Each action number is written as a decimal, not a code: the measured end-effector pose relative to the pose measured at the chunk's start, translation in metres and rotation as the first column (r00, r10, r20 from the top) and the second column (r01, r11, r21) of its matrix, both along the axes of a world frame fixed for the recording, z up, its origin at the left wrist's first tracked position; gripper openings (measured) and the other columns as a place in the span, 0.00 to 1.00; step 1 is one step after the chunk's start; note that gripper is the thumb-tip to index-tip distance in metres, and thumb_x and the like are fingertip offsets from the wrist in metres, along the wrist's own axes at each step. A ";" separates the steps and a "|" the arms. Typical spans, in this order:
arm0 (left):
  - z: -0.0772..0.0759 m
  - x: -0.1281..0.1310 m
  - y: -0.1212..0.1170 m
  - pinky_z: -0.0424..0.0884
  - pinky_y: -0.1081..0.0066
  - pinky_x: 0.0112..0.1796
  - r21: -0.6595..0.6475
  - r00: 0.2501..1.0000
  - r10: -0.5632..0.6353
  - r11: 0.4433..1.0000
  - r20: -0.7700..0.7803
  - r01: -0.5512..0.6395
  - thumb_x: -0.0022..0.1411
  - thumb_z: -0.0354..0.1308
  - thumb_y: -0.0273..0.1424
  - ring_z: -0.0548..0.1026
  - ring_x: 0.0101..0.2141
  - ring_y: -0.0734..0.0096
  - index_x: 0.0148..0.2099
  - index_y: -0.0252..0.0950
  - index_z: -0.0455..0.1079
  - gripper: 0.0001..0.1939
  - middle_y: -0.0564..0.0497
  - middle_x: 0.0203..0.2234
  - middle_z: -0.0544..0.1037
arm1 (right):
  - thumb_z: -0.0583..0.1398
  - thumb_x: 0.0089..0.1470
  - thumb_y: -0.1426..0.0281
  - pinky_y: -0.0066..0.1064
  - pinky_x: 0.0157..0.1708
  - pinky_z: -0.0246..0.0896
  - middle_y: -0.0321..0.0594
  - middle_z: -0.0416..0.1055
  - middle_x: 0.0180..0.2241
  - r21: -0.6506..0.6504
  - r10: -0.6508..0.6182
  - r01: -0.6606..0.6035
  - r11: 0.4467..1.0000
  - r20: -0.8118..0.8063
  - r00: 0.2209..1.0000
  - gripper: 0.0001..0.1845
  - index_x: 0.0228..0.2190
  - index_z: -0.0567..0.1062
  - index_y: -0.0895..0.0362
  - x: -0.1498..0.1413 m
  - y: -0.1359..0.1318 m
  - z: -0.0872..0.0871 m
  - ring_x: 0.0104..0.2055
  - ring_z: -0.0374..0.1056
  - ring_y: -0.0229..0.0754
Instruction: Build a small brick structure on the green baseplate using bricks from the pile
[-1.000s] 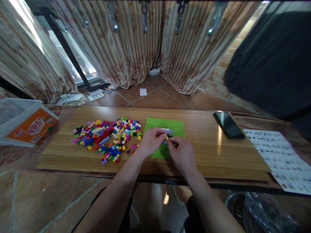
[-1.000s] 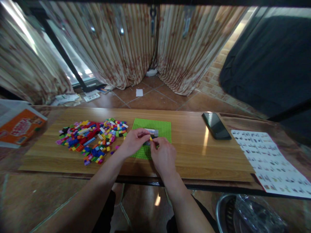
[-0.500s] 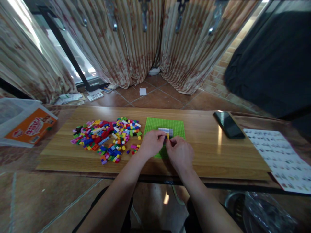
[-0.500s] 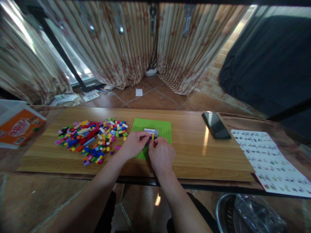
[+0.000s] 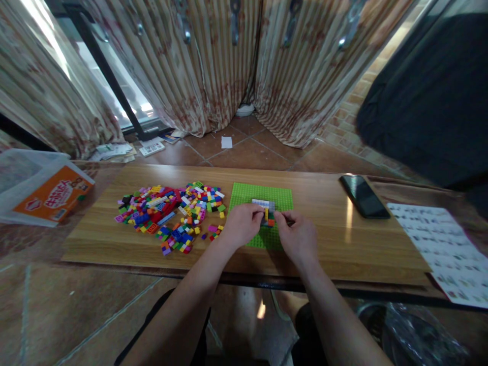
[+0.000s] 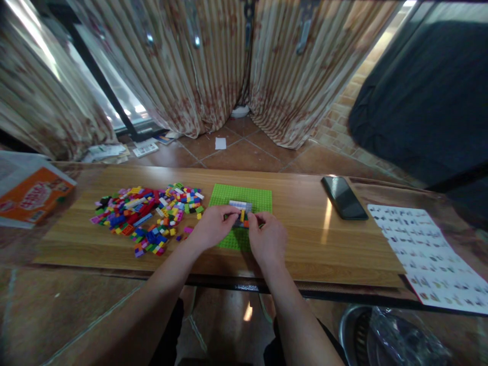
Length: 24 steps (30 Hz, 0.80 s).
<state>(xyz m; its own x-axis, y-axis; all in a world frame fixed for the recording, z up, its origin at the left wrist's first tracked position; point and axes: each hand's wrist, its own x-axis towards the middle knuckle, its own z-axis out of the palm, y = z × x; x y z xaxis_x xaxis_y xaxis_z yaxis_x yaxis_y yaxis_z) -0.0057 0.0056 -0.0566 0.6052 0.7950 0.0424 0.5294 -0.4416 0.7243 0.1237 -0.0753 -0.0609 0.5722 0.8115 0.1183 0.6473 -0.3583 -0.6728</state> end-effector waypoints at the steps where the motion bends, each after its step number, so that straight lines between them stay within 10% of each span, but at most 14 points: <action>1: 0.000 0.000 0.000 0.70 0.71 0.40 -0.004 1.000 0.003 1.000 0.003 -0.003 0.63 0.52 0.27 0.78 0.35 0.66 0.38 0.38 0.80 0.14 0.49 0.35 0.83 | 0.56 0.57 0.57 0.34 0.31 0.57 0.45 0.79 0.30 0.018 -0.017 0.018 1.000 -0.034 0.999 0.20 0.30 0.80 0.58 0.003 0.002 -0.001 0.30 0.72 0.46; 8: 0.000 0.004 -0.004 0.69 0.70 0.37 -0.011 0.998 0.068 0.998 -0.016 -0.068 0.61 0.56 0.29 0.78 0.34 0.66 0.39 0.36 0.80 0.10 0.48 0.33 0.83 | 0.59 0.51 0.55 0.34 0.34 0.63 0.46 0.80 0.32 0.083 -0.031 0.052 0.995 -0.233 0.972 0.21 0.33 0.80 0.60 0.014 0.015 -0.014 0.33 0.73 0.47; 24: -0.004 0.006 -0.005 0.71 0.68 0.40 -0.007 0.995 0.103 0.995 -0.010 -0.103 0.62 0.57 0.31 0.79 0.36 0.64 0.42 0.37 0.80 0.11 0.48 0.35 0.83 | 0.63 0.50 0.53 0.35 0.30 0.61 0.46 0.80 0.30 -0.024 -0.062 0.061 0.998 -0.059 0.996 0.19 0.31 0.81 0.56 0.007 0.023 -0.016 0.32 0.74 0.49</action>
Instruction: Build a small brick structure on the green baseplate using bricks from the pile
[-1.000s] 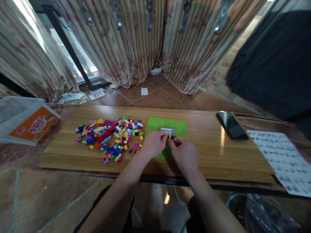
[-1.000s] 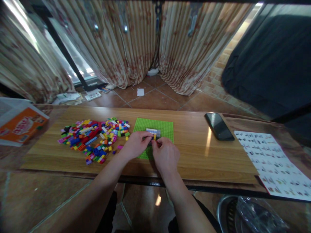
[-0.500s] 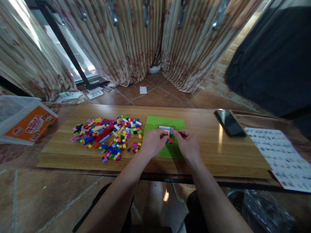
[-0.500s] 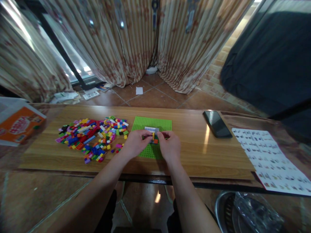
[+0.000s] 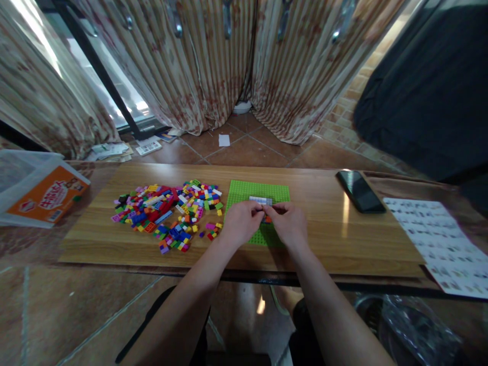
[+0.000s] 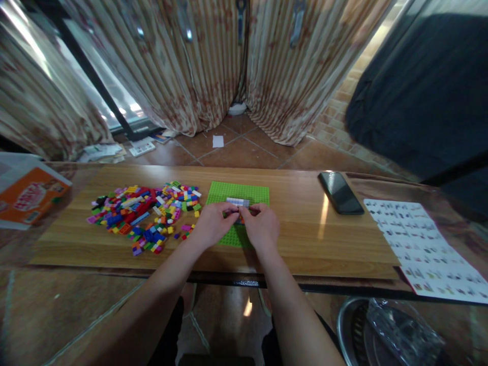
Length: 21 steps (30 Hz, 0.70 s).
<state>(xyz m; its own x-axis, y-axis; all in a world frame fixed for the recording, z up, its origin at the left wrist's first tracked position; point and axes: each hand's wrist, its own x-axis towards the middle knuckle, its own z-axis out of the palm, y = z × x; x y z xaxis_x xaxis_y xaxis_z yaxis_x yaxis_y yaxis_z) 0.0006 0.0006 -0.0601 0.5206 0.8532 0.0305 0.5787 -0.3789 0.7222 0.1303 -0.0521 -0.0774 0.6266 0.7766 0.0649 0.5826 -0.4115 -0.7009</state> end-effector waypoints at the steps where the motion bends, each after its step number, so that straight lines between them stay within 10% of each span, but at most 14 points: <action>1: 0.000 0.000 0.000 0.71 0.68 0.40 0.001 1.000 0.002 1.000 0.001 -0.002 0.62 0.57 0.31 0.79 0.36 0.64 0.42 0.37 0.80 0.11 0.47 0.36 0.83 | 0.63 0.50 0.53 0.35 0.29 0.61 0.46 0.80 0.30 -0.008 0.005 -0.005 1.000 0.001 1.000 0.19 0.31 0.81 0.56 0.000 0.000 0.000 0.32 0.74 0.50; 21: 0.001 0.002 -0.001 0.70 0.67 0.38 0.001 0.999 0.032 1.000 -0.029 -0.032 0.61 0.59 0.32 0.78 0.34 0.63 0.42 0.37 0.80 0.11 0.47 0.34 0.83 | 0.63 0.51 0.55 0.35 0.30 0.62 0.45 0.81 0.31 -0.070 0.038 -0.042 0.997 -0.058 0.998 0.19 0.34 0.82 0.57 0.007 0.003 -0.002 0.33 0.75 0.50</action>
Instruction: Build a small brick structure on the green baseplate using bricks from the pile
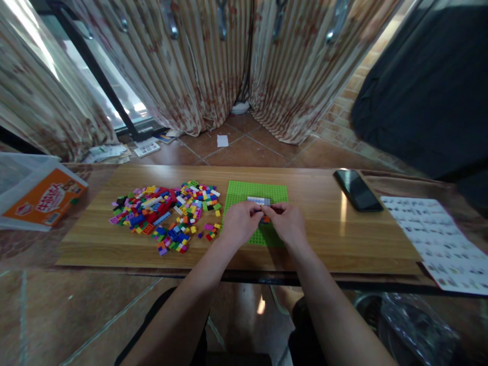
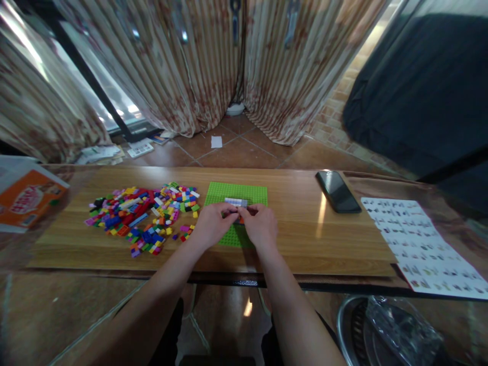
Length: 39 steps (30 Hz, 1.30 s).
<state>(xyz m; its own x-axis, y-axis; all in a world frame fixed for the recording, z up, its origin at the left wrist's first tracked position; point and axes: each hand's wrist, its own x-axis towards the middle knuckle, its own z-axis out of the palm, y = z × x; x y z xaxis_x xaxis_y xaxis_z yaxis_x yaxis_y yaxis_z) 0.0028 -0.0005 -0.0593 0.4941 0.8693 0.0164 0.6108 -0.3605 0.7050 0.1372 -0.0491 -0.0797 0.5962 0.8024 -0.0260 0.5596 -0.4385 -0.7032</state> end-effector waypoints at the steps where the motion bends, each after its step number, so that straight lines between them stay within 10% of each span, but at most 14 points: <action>1: 0.000 0.000 0.000 0.70 0.67 0.38 -0.005 1.000 0.004 1.000 0.002 -0.004 0.61 0.59 0.32 0.78 0.34 0.63 0.42 0.37 0.80 0.10 0.47 0.34 0.83 | 0.64 0.51 0.54 0.35 0.30 0.61 0.45 0.81 0.31 -0.007 -0.001 0.001 1.000 0.001 1.000 0.19 0.34 0.82 0.57 0.000 0.000 0.000 0.33 0.75 0.50; 29: 0.001 -0.005 0.005 0.61 0.72 0.29 -0.010 0.998 -0.009 1.000 0.059 0.010 0.65 0.51 0.30 0.70 0.26 0.70 0.36 0.34 0.80 0.15 0.50 0.25 0.79 | 0.55 0.57 0.51 0.30 0.26 0.57 0.44 0.78 0.27 0.063 0.116 -0.114 0.991 -0.026 0.993 0.26 0.31 0.82 0.58 0.008 -0.003 -0.006 0.29 0.72 0.44; 39: -0.002 -0.013 0.016 0.57 0.74 0.26 -0.144 0.932 0.115 0.987 0.344 -0.069 0.63 0.53 0.33 0.66 0.23 0.75 0.27 0.33 0.75 0.15 0.54 0.18 0.72 | 0.67 0.44 0.58 0.29 0.28 0.61 0.40 0.78 0.27 0.130 0.188 -0.168 0.977 -0.165 0.968 0.19 0.35 0.81 0.58 0.014 -0.001 -0.017 0.28 0.71 0.41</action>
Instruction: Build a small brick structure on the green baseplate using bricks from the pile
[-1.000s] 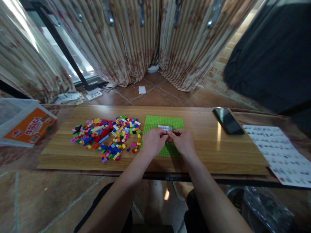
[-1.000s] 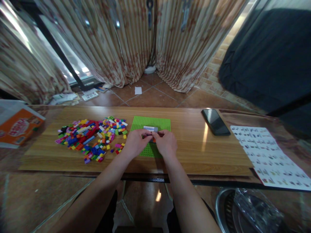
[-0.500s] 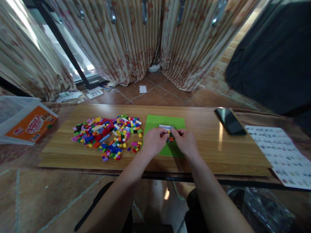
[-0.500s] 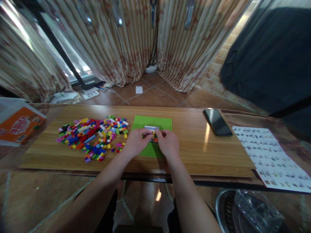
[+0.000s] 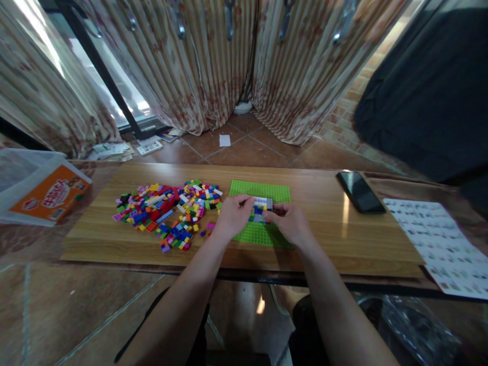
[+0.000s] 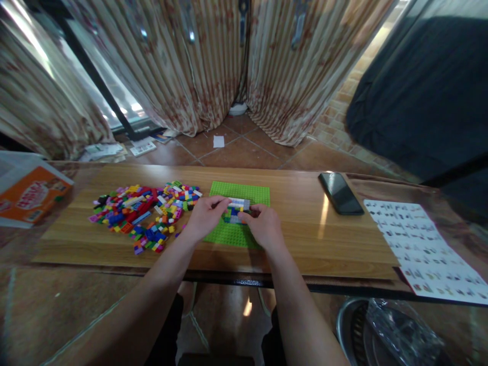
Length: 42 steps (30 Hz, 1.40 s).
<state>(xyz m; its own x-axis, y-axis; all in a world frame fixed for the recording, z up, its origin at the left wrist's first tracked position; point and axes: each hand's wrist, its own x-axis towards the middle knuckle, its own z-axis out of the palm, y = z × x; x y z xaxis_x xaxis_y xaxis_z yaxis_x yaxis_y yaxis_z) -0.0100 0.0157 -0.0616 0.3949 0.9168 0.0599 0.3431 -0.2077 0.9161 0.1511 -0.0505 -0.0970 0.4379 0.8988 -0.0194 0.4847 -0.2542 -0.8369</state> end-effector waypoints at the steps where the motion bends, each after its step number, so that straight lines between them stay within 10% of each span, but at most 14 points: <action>1: 0.000 0.000 0.000 0.57 0.74 0.26 -0.036 0.998 0.025 0.999 0.055 -0.023 0.62 0.54 0.34 0.65 0.23 0.75 0.26 0.33 0.74 0.15 0.54 0.18 0.71 | 0.66 0.45 0.58 0.29 0.28 0.61 0.40 0.78 0.27 -0.004 -0.001 0.001 1.000 0.007 1.000 0.18 0.35 0.81 0.58 -0.001 0.000 0.001 0.28 0.71 0.41; 5: 0.007 0.004 -0.006 0.54 0.76 0.22 -0.336 0.911 0.171 0.941 0.375 -0.039 0.60 0.60 0.36 0.60 0.19 0.81 0.29 0.32 0.75 0.12 0.55 0.21 0.71 | 0.65 0.47 0.59 0.30 0.29 0.61 0.40 0.78 0.28 -0.035 0.004 -0.002 0.999 0.053 0.999 0.16 0.34 0.81 0.57 -0.005 -0.001 0.006 0.29 0.71 0.41; 9: 0.020 0.004 -0.012 0.59 0.79 0.21 -0.635 0.687 0.369 0.752 0.626 0.176 0.61 0.60 0.41 0.64 0.20 0.83 0.36 0.30 0.76 0.16 0.52 0.24 0.72 | 0.65 0.46 0.56 0.31 0.30 0.61 0.41 0.78 0.29 -0.058 0.008 -0.005 0.998 0.060 0.998 0.19 0.36 0.81 0.56 -0.003 -0.002 0.008 0.29 0.71 0.43; 15: 0.026 0.002 -0.009 0.72 0.77 0.31 -0.702 0.504 0.505 0.612 0.701 0.363 0.71 0.45 0.43 0.74 0.27 0.76 0.37 0.28 0.76 0.26 0.46 0.27 0.76 | 0.65 0.45 0.52 0.34 0.33 0.64 0.44 0.78 0.30 0.125 -0.131 0.147 0.981 -0.124 0.984 0.24 0.34 0.80 0.59 -0.005 -0.006 0.017 0.31 0.72 0.44; 21: 0.023 0.006 -0.011 0.73 0.72 0.42 -0.638 0.510 0.439 0.699 0.740 0.323 0.69 0.45 0.47 0.77 0.35 0.70 0.39 0.30 0.76 0.27 0.43 0.33 0.79 | 0.64 0.50 0.57 0.33 0.36 0.65 0.40 0.78 0.33 0.366 0.090 -0.001 0.931 -0.225 0.970 0.15 0.33 0.79 0.56 -0.043 -0.013 0.032 0.33 0.71 0.41; 27: 0.021 0.013 -0.021 0.71 0.66 0.50 -0.508 0.661 0.247 0.829 0.709 0.235 0.68 0.41 0.52 0.76 0.49 0.62 0.44 0.31 0.74 0.31 0.39 0.45 0.78 | 0.63 0.52 0.62 0.31 0.34 0.62 0.38 0.76 0.31 0.283 0.126 -0.087 0.955 -0.122 0.984 0.10 0.32 0.79 0.55 -0.062 -0.012 0.030 0.30 0.68 0.39; 35: 0.004 0.007 -0.010 0.71 0.71 0.40 -0.198 0.883 0.130 0.979 0.451 -0.043 0.59 0.61 0.41 0.76 0.37 0.69 0.41 0.33 0.76 0.16 0.48 0.35 0.80 | 0.62 0.51 0.62 0.30 0.32 0.62 0.38 0.76 0.32 0.311 0.049 0.005 0.950 -0.165 0.985 0.10 0.32 0.76 0.55 -0.048 -0.013 0.033 0.29 0.67 0.38; 42: 0.006 -0.006 -0.004 0.70 0.72 0.36 -0.017 0.958 -0.148 0.987 0.244 0.157 0.61 0.57 0.31 0.75 0.32 0.70 0.35 0.33 0.78 0.09 0.49 0.30 0.81 | 0.63 0.48 0.64 0.32 0.33 0.64 0.38 0.76 0.31 0.320 0.011 0.025 0.947 -0.109 0.994 0.09 0.31 0.77 0.56 -0.037 -0.012 0.033 0.30 0.69 0.39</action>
